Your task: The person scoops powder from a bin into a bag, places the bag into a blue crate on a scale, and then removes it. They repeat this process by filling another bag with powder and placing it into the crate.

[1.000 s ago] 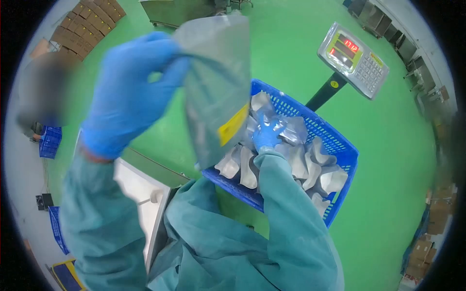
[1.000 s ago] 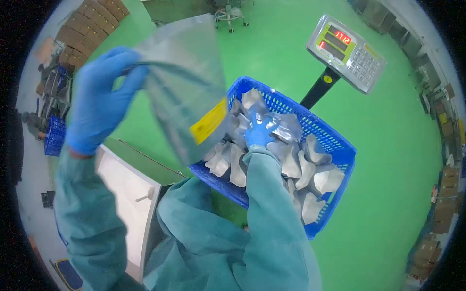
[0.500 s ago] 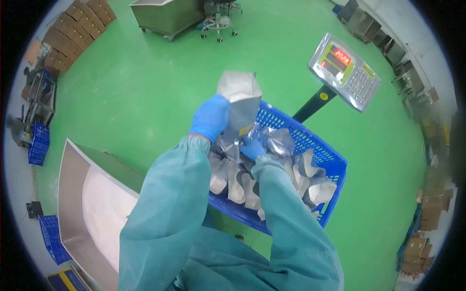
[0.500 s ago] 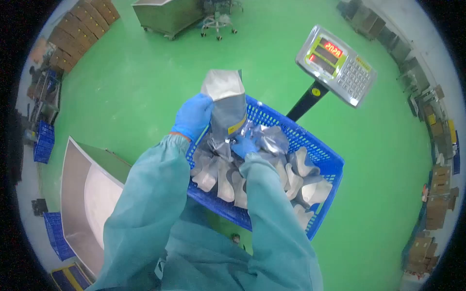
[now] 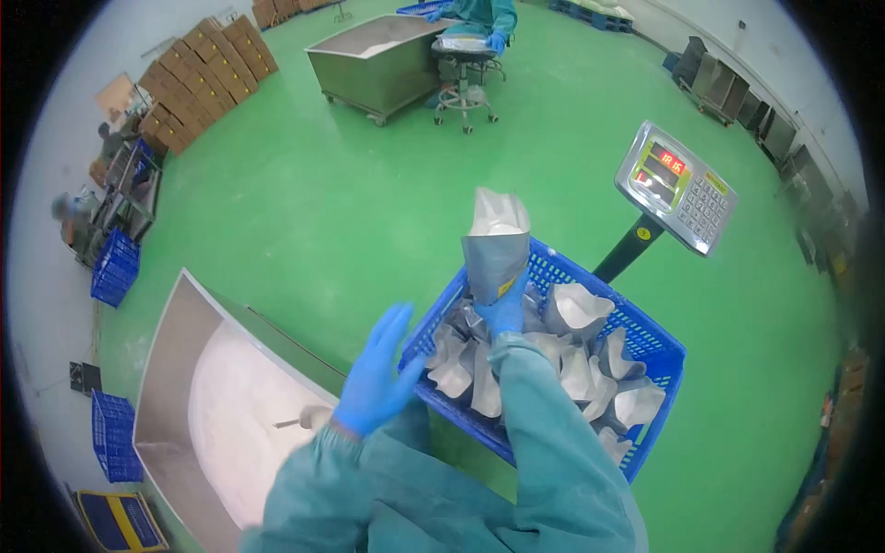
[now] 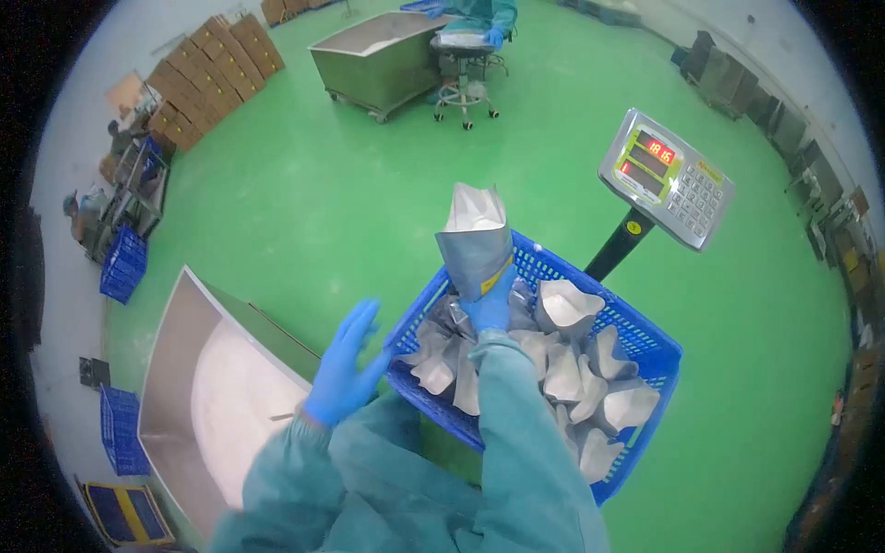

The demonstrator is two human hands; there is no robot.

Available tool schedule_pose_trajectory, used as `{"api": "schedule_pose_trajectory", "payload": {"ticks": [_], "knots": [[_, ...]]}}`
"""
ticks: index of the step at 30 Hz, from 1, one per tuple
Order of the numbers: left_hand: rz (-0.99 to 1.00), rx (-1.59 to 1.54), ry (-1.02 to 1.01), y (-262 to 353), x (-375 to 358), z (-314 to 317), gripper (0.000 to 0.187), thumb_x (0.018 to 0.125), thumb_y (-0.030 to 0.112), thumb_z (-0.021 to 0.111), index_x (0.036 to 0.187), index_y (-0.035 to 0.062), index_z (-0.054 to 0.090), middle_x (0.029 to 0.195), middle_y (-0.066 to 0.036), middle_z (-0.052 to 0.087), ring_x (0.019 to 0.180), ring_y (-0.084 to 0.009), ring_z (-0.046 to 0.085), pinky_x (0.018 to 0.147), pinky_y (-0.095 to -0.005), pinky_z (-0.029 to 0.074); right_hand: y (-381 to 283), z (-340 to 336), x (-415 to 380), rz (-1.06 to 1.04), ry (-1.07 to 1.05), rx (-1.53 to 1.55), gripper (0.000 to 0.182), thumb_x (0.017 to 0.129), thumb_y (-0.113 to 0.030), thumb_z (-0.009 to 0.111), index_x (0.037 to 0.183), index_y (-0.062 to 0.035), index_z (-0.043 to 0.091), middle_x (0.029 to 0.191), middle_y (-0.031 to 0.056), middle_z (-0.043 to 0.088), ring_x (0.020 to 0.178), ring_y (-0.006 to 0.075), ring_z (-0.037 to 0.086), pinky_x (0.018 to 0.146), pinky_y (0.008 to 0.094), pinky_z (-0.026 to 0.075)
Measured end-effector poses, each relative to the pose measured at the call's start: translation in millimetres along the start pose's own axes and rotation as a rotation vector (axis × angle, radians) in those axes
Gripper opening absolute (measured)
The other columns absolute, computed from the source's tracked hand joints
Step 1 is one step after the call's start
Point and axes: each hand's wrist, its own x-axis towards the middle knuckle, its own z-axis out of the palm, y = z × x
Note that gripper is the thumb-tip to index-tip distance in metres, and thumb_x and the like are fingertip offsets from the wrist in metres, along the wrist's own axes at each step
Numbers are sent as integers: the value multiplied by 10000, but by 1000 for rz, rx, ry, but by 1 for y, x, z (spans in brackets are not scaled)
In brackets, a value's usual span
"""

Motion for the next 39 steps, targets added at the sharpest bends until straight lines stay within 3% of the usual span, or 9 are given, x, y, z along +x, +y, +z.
{"api": "schedule_pose_trajectory", "payload": {"ticks": [6, 9, 11, 14, 16, 17, 19, 22, 39], "knots": [[-491, 134, 330, -74, -247, -79, 474, 871, 79, 553, 1320, -17, 434, 1335, -193, 457, 1196, -309, 487, 973, -379, 422, 3, -14, -8, -45, -38, -198, 1116, 671, -318, 787, 1465, -6, 66, 1454, 271, 265, 1295, 398, 373, 1049, 395, 354], [-563, 640, 406, -142, -398, -91, 346, 934, 243, 473, 1103, -33, 596, 1103, -229, 593, 1020, -327, 582, 826, -405, 486, -81, -33, -87, -125, -16, 151, 546, 788, -203, 658, 1254, 9, 467, 1204, 243, 549, 1113, 354, 538, 907, 411, 438], [-1045, 484, 69, -140, -450, -97, 461, 930, 414, 458, 1111, 24, 624, 990, -230, 651, 952, -382, 605, 813, -426, 475, -102, 4, -143, -192, -272, 288, 416, 811, -167, 617, 1175, 11, 521, 1133, 219, 587, 1064, 334, 567, 868, 394, 453], [-1035, 626, 243, -129, -457, -88, 467, 952, 393, 404, 895, -12, 631, 863, -251, 627, 833, -403, 599, 709, -494, 455, -147, 51, -253, -659, -414, 112, 437, 854, -288, 585, 1198, -21, 547, 1125, 174, 609, 1056, 328, 574, 919, 375, 449], [-900, 707, 297, -145, -466, -89, 554, 956, 444, 337, 771, 4, 617, 726, -238, 608, 695, -427, 574, 629, -525, 415, -158, 95, -313, -614, -821, 25, 480, 890, -430, 527, 1232, -94, 560, 1216, 144, 576, 1122, 368, 526, 1004, 520, 357], [-974, 697, 275, -141, -461, -89, 488, 952, 397, 376, 827, 6, 640, 773, -227, 621, 736, -384, 595, 647, -486, 445, -164, 107, -335, -610, -811, 34, 480, 890, -430, 527, 1232, -94, 560, 1216, 144, 576, 1122, 368, 526, 1004, 520, 357], [-1035, 697, 250, -139, -466, -84, 427, 948, 349, 416, 882, 8, 663, 821, -217, 635, 778, -341, 615, 666, -447, 475, -192, 111, -375, -720, -1063, -612, 519, 880, -518, 466, 1173, -113, 603, 1185, 111, 597, 1090, 340, 541, 955, 697, 266], [-827, 722, 509, -143, -483, -85, 472, 948, 381, 400, 748, 36, 652, 667, -185, 608, 617, -358, 578, 571, -477, 427, -185, 135, -405, -733, -956, -788, 530, 867, -550, 446, 1108, -119, 638, 1145, 94, 611, 1081, 314, 531, 860, 775, 225], [-900, 624, 667, -148, -504, -84, 452, 918, 337, 438, 730, -18, 646, 678, -182, 620, 594, -318, 574, 568, -440, 418, -190, 120, -412, -835, -923, -864, 491, 907, -524, 396, 1025, -134, 670, 1046, 86, 615, 1068, 272, 531, 858, 676, 292]]}}
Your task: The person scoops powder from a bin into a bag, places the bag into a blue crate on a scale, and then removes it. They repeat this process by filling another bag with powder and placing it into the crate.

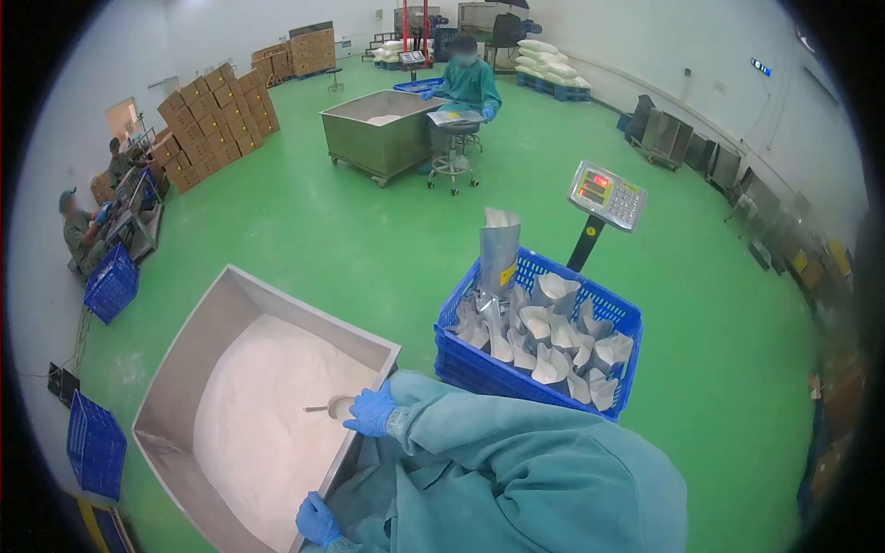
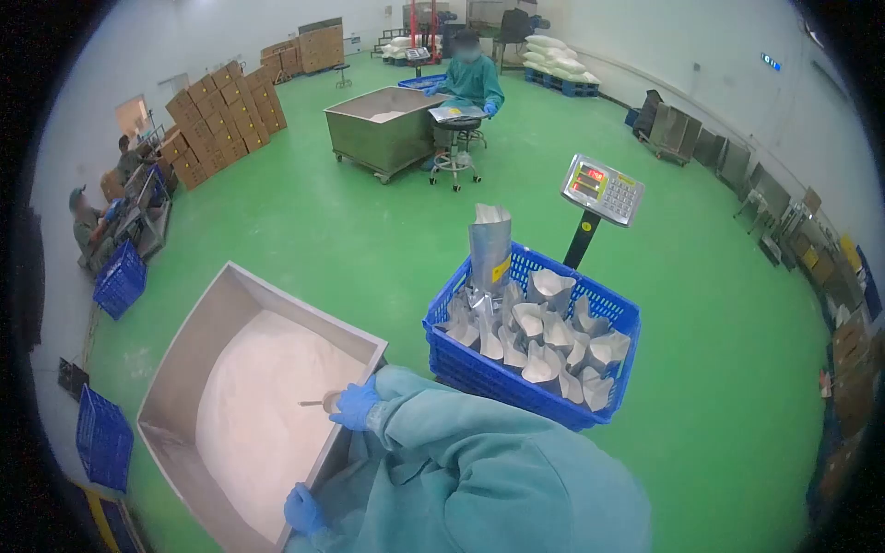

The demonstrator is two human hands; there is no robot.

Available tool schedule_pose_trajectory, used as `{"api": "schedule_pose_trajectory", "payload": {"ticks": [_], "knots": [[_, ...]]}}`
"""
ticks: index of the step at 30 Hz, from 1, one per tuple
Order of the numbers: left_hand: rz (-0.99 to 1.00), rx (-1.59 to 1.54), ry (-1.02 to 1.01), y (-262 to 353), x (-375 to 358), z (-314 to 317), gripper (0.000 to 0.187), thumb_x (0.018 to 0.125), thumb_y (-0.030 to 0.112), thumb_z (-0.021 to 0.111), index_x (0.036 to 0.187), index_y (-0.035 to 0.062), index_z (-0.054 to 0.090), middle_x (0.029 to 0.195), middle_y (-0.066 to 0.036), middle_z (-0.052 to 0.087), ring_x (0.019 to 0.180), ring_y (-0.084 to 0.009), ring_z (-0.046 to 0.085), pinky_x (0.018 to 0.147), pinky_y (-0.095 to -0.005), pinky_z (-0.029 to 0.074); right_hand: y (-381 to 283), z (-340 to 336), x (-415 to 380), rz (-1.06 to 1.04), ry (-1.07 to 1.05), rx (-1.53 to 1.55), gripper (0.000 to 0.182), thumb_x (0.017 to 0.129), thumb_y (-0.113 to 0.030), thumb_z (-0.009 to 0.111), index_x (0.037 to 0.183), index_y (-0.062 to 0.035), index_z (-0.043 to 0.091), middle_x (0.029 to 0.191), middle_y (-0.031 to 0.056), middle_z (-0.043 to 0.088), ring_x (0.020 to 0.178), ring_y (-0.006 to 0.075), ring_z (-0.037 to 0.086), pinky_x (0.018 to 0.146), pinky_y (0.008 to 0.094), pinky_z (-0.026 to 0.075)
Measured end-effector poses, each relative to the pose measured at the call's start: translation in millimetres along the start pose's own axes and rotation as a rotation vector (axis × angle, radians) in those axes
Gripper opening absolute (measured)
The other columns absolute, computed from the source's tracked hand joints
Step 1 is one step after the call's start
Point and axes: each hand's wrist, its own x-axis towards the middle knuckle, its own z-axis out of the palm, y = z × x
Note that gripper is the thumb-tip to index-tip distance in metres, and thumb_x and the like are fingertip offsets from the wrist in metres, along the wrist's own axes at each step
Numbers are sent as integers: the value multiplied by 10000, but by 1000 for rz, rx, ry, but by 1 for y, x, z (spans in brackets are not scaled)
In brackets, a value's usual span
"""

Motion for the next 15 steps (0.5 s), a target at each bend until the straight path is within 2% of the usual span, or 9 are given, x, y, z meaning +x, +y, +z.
{"api": "schedule_pose_trajectory", "payload": {"ticks": [1, 6, 7, 8, 10, 11, 12, 13, 15], "knots": [[-5, -3, -6, -4, 0, 2, 452, 918, 337, 438, 730, -18, 646, 678, -182, 620, 594, -318, 574, 568, -440, 418, -1, -1, -1, 3, 24, 23, 493, 905, -522, 404, 1005, -124, 675, 1028, 85, 620, 1063, 275, 538, 876, 693, 278], [-88, -312, -30, -28, 16, -6, 453, 931, 321, 481, 691, -34, 631, 594, -139, 586, 581, -198, 547, 560, -369, 419, -13, -14, -5, -91, 0, -108, 523, 888, -538, 431, 920, -85, 689, 945, 111, 652, 974, 298, 592, 973, 694, 223], [-75, -339, 3, -26, 18, -17, 436, 939, 302, 481, 697, -17, 653, 612, -144, 603, 581, -237, 573, 564, -390, 431, -14, -17, -3, -156, 18, -141, 533, 883, -545, 436, 897, -78, 692, 914, 121, 663, 930, 308, 612, 1004, 683, 208], [-79, -358, 41, -21, 19, -29, 422, 946, 283, 481, 703, -1, 674, 630, -148, 620, 581, -275, 599, 568, -412, 442, -15, -17, 0, -143, 29, -169, 527, 880, -544, 444, 869, -81, 696, 885, 127, 668, 889, 311, 621, 997, 651, 245], [-255, -278, 24, -21, 26, -54, 352, 951, 249, 484, 850, -20, 687, 733, -161, 655, 672, -256, 629, 634, -375, 477, -19, -18, 15, -164, 20, -208, 507, 876, -533, 461, 811, -92, 703, 820, 129, 671, 818, 314, 637, 935, 592, 337], [-337, -363, 115, -45, 28, -44, 273, 909, 133, 489, 1092, -4, 637, 989, -184, 655, 909, -264, 620, 817, -362, 476, -19, -18, 23, -188, -9, -212, 494, 874, -523, 470, 782, -99, 706, 783, 125, 670, 788, 314, 642, 880, 566, 393], [39, -230, 343, -63, 27, -44, 432, 831, 56, 492, 1260, 49, 548, 1225, -193, 563, 1134, -309, 520, 984, -393, 393, -22, -23, 31, -198, -60, -190, 481, 869, -514, 484, 745, -107, 708, 763, 123, 670, 766, 310, 650, 733, 495, 466], [-112, 29, 311, -59, 26, -49, 513, 769, 49, 502, 1280, 85, 538, 1297, -202, 509, 1213, -346, 452, 1037, -429, 339, -17, -12, 45, -233, -69, -211, 477, 869, -516, 486, 742, -115, 711, 771, 122, 674, 758, 312, 653, 655, 451, 492], [-215, 310, 143, -97, 16, -25, 423, 807, 130, 537, 1226, 83, 576, 1239, -180, 562, 1181, -319, 499, 1025, -423, 355, -16, 1, 72, -264, -223, -283, 467, 858, -516, 500, 815, -102, 712, 846, 140, 680, 819, 314, 654, 704, 441, 504]]}}
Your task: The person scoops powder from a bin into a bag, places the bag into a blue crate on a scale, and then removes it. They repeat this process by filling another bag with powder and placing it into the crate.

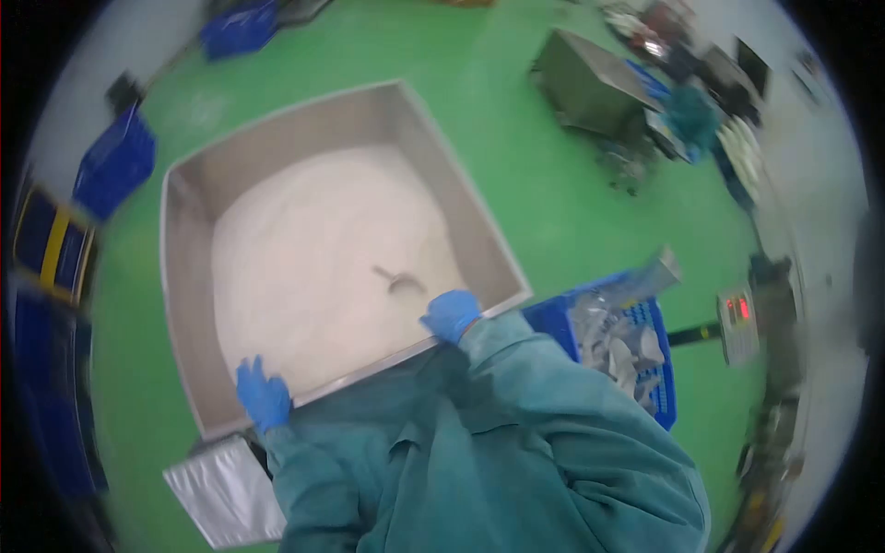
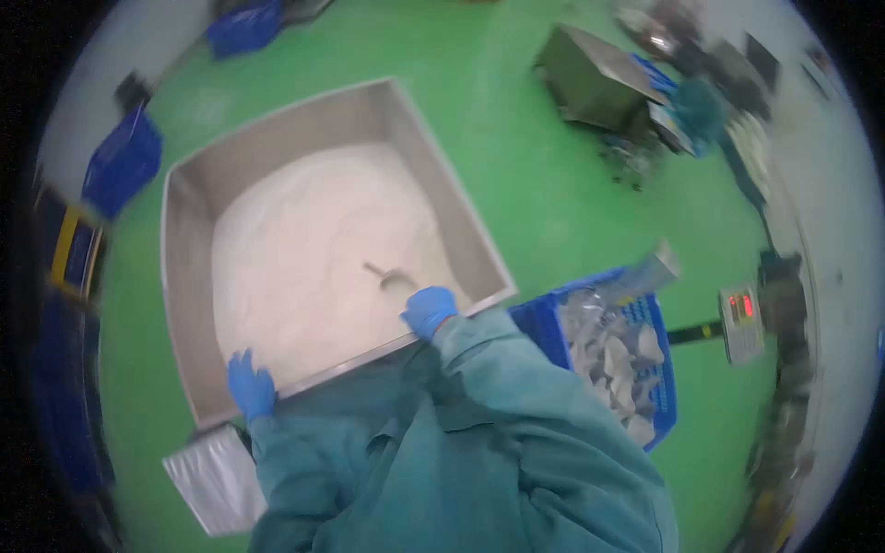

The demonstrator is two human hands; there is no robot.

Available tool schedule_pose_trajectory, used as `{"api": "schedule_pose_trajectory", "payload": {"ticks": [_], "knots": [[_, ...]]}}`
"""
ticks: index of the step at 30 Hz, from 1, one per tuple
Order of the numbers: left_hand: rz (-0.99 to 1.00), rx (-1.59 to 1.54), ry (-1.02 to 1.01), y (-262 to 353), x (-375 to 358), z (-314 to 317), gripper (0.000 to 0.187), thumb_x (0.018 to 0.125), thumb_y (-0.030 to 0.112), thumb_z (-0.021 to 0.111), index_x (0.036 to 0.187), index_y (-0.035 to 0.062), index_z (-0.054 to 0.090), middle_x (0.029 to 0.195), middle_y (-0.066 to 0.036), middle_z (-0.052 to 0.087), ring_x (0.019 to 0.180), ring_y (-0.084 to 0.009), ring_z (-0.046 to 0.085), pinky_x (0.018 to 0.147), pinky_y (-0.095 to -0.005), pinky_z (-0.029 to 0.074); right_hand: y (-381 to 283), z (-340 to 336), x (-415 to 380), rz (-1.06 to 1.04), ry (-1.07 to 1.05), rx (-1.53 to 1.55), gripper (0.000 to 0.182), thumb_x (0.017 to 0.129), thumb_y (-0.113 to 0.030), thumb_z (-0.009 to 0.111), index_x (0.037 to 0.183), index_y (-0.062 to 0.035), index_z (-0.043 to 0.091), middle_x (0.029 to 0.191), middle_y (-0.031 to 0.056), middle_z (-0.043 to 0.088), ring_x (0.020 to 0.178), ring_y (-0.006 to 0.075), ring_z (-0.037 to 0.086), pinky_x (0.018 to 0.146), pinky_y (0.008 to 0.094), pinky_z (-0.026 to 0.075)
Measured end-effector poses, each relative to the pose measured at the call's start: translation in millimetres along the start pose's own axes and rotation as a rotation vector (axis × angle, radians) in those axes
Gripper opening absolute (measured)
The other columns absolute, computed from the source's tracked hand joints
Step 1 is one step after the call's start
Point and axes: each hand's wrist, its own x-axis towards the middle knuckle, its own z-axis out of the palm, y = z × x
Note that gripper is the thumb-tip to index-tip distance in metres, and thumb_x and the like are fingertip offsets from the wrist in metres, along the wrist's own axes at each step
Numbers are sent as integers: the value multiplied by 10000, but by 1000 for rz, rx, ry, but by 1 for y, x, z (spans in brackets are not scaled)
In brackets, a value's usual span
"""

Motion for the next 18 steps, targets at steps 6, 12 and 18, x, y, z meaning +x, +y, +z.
{"api": "schedule_pose_trajectory", "payload": {"ticks": [6, 12, 18], "knots": [[-255, -209, -264, 31, 15, -22, 253, 858, 291, 583, 1000, 106, 681, 969, -85, 682, 904, -250, 639, 868, -394, 449, 47, 76, 101, -152, -534, -91, 494, 828, -485, 539, 1096, -80, 634, 1111, 162, 625, 1046, 324, 585, 879, 440, 471], [-364, -234, -332, 36, 29, -30, 185, 850, 240, 601, 832, 72, 676, 833, -94, 674, 767, -257, 649, 748, -351, 480, 40, 114, 162, -183, -196, 82, 539, 834, -425, 582, 1227, -61, 524, 1223, 158, 550, 1120, 324, 537, 940, 428, 439], [-389, -318, -236, 38, 28, -27, 167, 845, 216, 603, 810, 63, 660, 803, -86, 665, 737, -251, 652, 696, -357, 493, -45, 248, 166, -881, -564, 135, 491, 928, -402, 441, 1212, -19, 559, 1184, 241, 577, 1117, 360, 549, 974, 424, 410]]}}
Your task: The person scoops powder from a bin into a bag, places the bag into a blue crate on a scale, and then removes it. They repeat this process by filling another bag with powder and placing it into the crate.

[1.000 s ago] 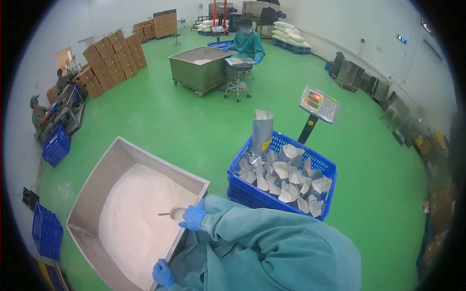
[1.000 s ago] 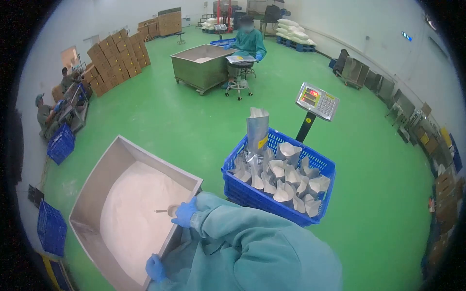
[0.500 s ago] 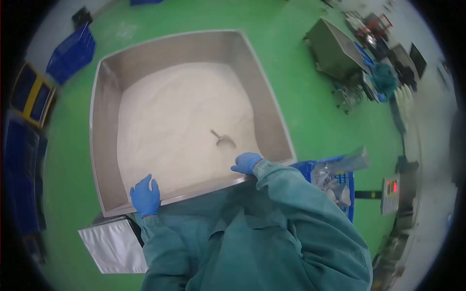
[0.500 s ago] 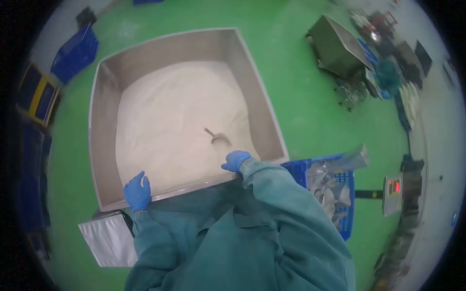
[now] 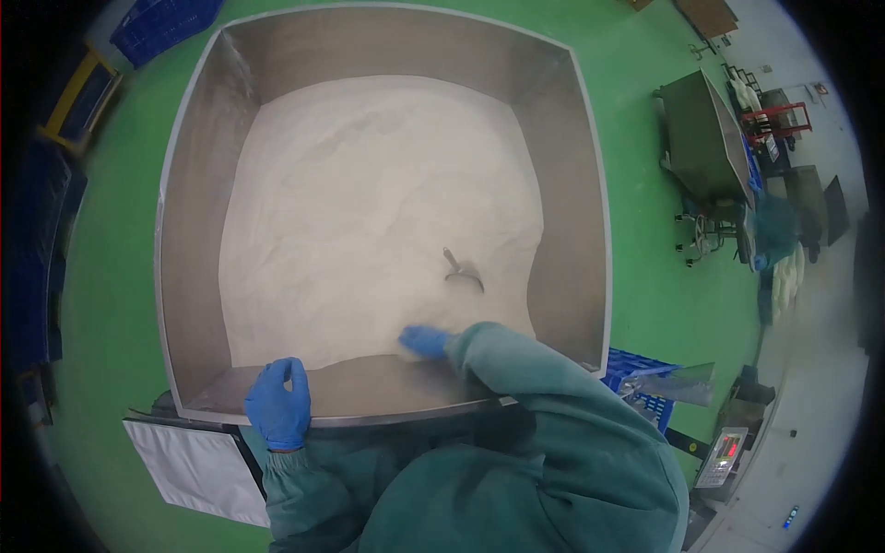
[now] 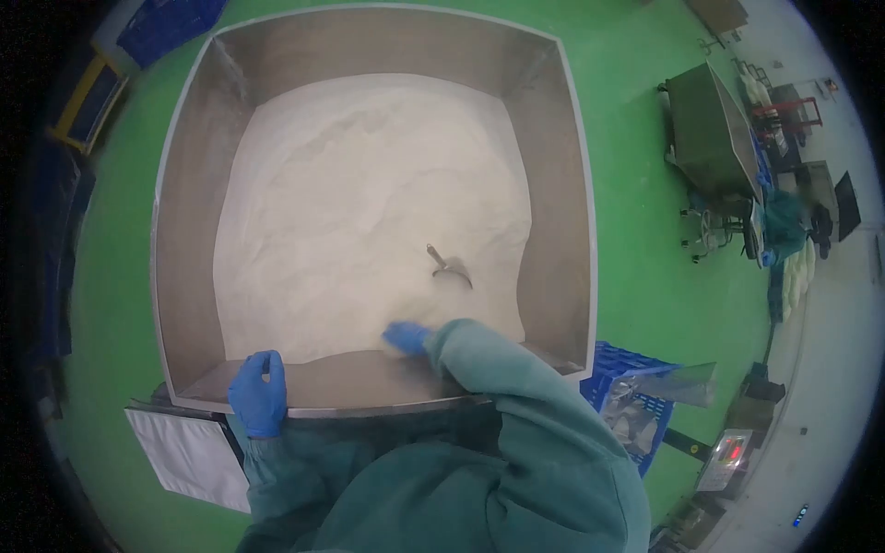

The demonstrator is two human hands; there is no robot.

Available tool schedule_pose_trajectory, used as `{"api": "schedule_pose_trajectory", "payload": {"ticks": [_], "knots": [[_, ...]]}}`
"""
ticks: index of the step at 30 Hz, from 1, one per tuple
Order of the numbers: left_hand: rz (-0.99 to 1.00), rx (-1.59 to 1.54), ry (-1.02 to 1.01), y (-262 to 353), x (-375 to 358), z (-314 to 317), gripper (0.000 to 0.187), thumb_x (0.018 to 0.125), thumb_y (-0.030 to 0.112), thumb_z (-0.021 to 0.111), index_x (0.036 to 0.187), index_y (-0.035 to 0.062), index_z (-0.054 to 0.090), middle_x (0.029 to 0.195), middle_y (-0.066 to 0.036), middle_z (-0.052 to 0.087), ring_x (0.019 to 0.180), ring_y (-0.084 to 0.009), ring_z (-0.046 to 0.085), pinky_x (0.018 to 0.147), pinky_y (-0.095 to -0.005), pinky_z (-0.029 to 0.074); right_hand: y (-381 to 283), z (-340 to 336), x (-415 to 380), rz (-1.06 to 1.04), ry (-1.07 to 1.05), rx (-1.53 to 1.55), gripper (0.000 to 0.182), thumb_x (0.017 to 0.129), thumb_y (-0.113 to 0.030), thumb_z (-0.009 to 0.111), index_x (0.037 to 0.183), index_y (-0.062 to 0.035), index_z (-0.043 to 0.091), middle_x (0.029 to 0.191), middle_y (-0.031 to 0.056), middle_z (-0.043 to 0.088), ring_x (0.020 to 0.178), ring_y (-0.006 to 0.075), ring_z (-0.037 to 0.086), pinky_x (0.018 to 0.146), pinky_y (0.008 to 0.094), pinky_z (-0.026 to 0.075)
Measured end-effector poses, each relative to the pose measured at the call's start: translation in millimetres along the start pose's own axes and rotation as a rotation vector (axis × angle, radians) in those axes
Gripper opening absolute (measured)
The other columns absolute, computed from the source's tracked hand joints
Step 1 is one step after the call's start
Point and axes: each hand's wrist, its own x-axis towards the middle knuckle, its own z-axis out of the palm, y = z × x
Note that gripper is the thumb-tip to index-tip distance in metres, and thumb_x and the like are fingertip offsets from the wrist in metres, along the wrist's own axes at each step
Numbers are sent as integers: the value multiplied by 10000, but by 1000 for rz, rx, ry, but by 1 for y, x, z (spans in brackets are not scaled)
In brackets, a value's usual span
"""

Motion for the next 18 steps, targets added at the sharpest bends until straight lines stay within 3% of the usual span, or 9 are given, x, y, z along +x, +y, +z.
{"api": "schedule_pose_trajectory", "payload": {"ticks": [2, 4, 6, 8, 9, 11, 12, 14, 18], "knots": [[1, 24, -2, -1, 0, 0, 174, 850, 220, 597, 812, 62, 660, 803, -86, 664, 743, -252, 652, 690, -359, 495, -78, -49, -7, 257, 121, 566, 488, 922, -404, 442, 1106, 17, 604, 1122, 228, 607, 1068, 349, 570, 930, 410, 429], [32, 36, -3, -1, -2, 0, 182, 855, 225, 590, 814, 62, 659, 803, -87, 663, 749, -254, 652, 685, -361, 497, -122, -94, -9, 316, 140, 844, 490, 913, -422, 483, 1031, 28, 637, 969, 181, 634, 901, 300, 587, 864, 394, 444], [30, 38, -12, -3, -2, -1, 224, 869, 258, 568, 824, 57, 658, 814, -99, 662, 747, -268, 646, 680, -368, 492, -148, -121, -9, 100, 393, 901, 463, 910, -436, 495, 885, -1, 652, 801, 117, 629, 712, 226, 578, 672, 375, 468], [26, 81, -35, 4, -2, -5, 247, 873, 275, 560, 829, 51, 655, 812, -111, 657, 741, -281, 640, 675, -380, 487, -159, -148, -10, 201, 296, 1331, 390, 913, -417, 508, 715, -89, 583, 621, 34, 537, 508, 146, 481, 464, 303, 386], [-27, 143, -68, 6, -1, -6, 270, 876, 292, 551, 833, 45, 652, 811, -123, 653, 735, -293, 633, 670, -392, 482, -167, -161, -20, 201, 374, 1329, 390, 913, -417, 508, 715, -89, 583, 621, 34, 537, 508, 146, 481, 464, 303, 386], [48, 107, -13, -6, -3, 2, 303, 878, 315, 539, 838, 34, 646, 799, -150, 640, 718, -321, 616, 661, -418, 469, -182, -181, -50, 1, 602, 1916, 353, 924, -364, 515, 636, -165, 467, 547, -33, 430, 422, 76, 358, 378, 230, 254], [101, 125, -6, -14, -2, 7, 314, 881, 317, 529, 841, 28, 644, 801, -164, 635, 719, -334, 611, 660, -426, 465, -176, -186, -67, -25, 687, 1912, 353, 924, -364, 515, 636, -165, 467, 547, -33, 430, 422, 76, 358, 378, 230, 254], [221, 154, -2, -25, 3, 11, 325, 884, 320, 519, 844, 22, 643, 804, -179, 631, 720, -346, 606, 659, -433, 462, -163, -182, -97, -318, 874, 2334, 334, 931, -320, 518, 635, -177, 455, 540, -60, 405, 423, 73, 353, 374, 210, 267], [197, 171, -80, -37, 12, 15, 369, 878, 328, 505, 795, -10, 630, 803, -207, 629, 722, -358, 603, 644, -442, 444, -113, -158, -218, -967, 1206, 2267, 274, 914, -287, 533, 665, -186, 478, 564, -49, 444, 471, 93, 436, 375, 254, 304]]}}
